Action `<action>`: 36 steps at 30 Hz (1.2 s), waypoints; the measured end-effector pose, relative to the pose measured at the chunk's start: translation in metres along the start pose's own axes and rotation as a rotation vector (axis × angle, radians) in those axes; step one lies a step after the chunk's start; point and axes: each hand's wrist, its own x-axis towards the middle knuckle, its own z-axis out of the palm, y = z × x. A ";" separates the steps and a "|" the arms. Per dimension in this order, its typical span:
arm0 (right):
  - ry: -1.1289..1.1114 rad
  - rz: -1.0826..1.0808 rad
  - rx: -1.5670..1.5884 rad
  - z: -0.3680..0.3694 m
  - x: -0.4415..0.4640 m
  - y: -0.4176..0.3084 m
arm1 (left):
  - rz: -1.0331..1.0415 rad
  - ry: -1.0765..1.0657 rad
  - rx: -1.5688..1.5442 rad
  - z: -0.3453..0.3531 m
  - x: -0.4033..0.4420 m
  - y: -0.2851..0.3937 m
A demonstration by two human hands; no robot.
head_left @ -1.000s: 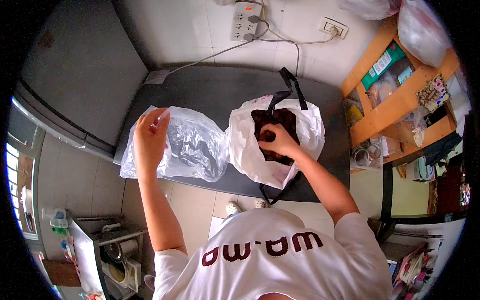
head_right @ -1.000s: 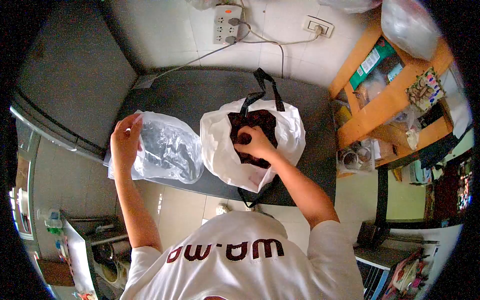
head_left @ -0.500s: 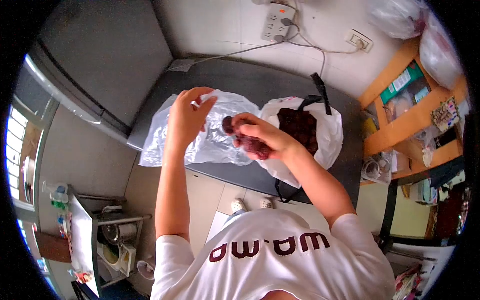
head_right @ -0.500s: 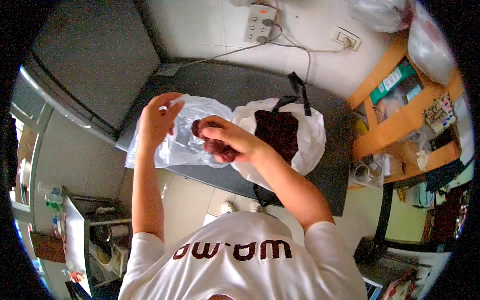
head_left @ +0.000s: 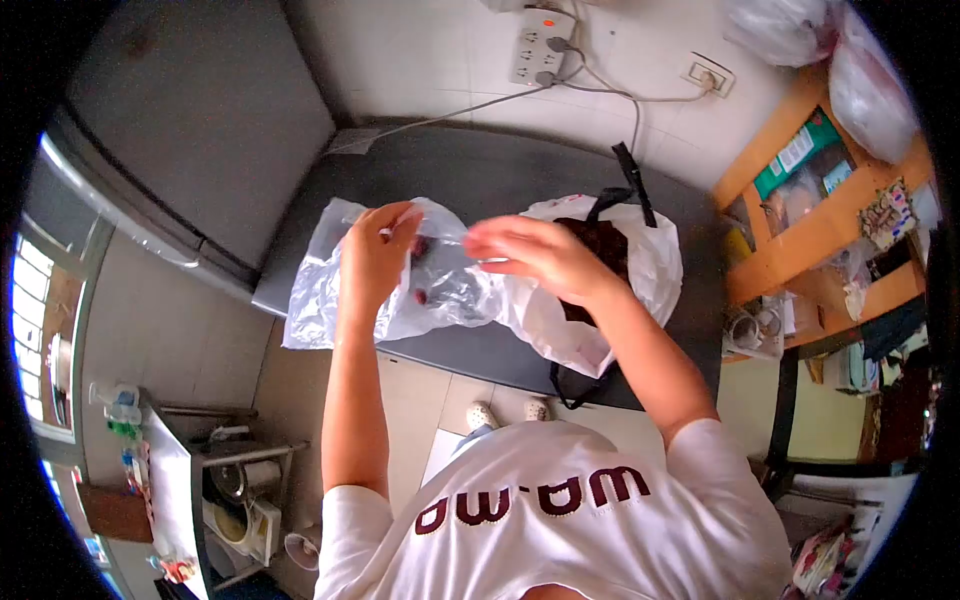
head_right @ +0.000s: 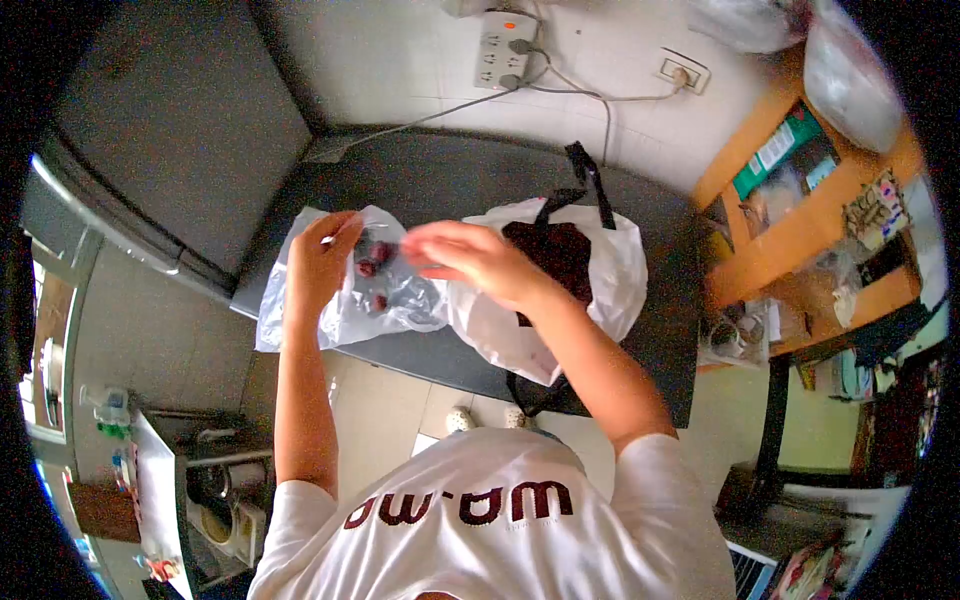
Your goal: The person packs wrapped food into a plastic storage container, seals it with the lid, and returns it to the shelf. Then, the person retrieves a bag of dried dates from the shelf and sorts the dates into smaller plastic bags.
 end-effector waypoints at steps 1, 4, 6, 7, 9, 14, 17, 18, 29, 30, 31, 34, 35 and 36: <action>0.010 -0.057 -0.027 -0.018 -0.022 -0.004 | -0.060 -0.012 -0.049 0.001 -0.003 0.006; 0.283 -0.036 -0.143 -0.075 -0.069 0.005 | -0.014 0.004 -0.068 0.008 -0.007 0.004; 0.366 0.049 -0.652 -0.101 -0.081 0.027 | -0.020 -0.028 -0.079 0.013 -0.009 0.009; 0.359 0.099 -0.746 -0.106 -0.083 0.042 | -0.018 -0.032 -0.082 0.015 -0.011 0.012; 0.189 0.092 -1.292 -0.106 -0.085 0.059 | -0.012 -0.045 -0.083 0.018 -0.013 0.013; 0.031 0.599 -1.621 -0.071 -0.098 0.051 | -0.037 -0.052 -0.136 0.022 -0.016 0.012; -0.074 0.533 -1.798 -0.055 -0.112 0.046 | -0.050 -0.050 -0.159 0.020 -0.017 0.008; -0.076 0.503 -1.876 -0.052 -0.115 0.054 | -0.053 -0.049 -0.160 0.020 -0.016 0.006; 0.108 0.284 -1.624 -0.073 -0.105 0.071 | -0.082 -0.027 -0.190 0.017 -0.024 0.009; 0.127 0.274 -1.564 -0.078 -0.104 0.073 | -0.084 -0.024 -0.191 0.017 -0.025 0.009; 0.124 0.274 -1.564 -0.083 -0.102 0.078 | -0.079 -0.023 -0.175 0.018 -0.026 0.009; 0.314 0.235 -1.254 -0.093 -0.097 0.086 | -0.063 -0.024 -0.164 0.018 -0.027 0.011; 0.314 0.234 -1.254 -0.091 -0.097 0.087 | -0.052 -0.024 -0.170 0.019 -0.027 0.012; 0.305 0.250 -1.314 -0.083 -0.096 0.084 | -0.051 -0.022 -0.169 0.019 -0.027 0.013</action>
